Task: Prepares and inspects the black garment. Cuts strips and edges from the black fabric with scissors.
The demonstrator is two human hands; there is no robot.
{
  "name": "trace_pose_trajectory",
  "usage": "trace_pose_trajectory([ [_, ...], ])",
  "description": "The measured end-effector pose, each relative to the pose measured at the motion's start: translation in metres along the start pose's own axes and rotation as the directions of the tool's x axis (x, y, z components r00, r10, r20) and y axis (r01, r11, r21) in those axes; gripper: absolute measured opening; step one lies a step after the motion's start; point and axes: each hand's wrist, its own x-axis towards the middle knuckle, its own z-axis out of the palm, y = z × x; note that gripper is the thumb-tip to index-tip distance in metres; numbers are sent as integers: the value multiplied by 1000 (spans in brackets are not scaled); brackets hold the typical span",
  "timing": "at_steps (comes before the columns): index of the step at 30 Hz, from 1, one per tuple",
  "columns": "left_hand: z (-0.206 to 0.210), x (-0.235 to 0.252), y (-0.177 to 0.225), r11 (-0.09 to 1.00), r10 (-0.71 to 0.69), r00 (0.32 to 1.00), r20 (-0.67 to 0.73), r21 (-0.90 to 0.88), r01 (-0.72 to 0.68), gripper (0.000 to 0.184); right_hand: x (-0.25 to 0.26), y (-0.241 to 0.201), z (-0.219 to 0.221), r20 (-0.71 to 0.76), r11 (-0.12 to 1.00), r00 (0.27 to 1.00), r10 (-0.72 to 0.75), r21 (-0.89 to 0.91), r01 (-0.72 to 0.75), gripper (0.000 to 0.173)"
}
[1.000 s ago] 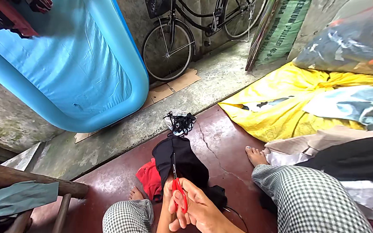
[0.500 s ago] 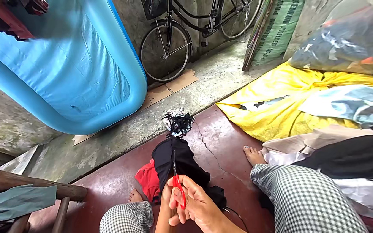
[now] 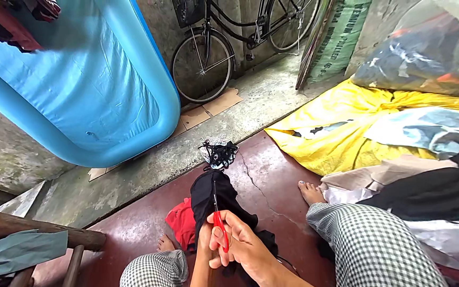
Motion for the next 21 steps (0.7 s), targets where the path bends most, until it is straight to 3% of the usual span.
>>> trace_pose_trajectory([
  [3,-25,13,-18,995,7,999,-34,98,-3,37,3,-2,-5,10,999,1000,-6,-34,6,31],
  [8,-6,9,-8,986,-45,993,-111,155,62,30,4,-3,-6,-32,998,999,-26,-64,24,30],
  [13,-22,11,-15,980,1,999,-41,201,7,30,6,-9,-6,-16,1000,1000,0,-12,0,28],
  [21,-22,13,-16,994,-43,998,46,104,39,29,9,-15,-11,-20,1000,1000,9,2,-9,30],
])
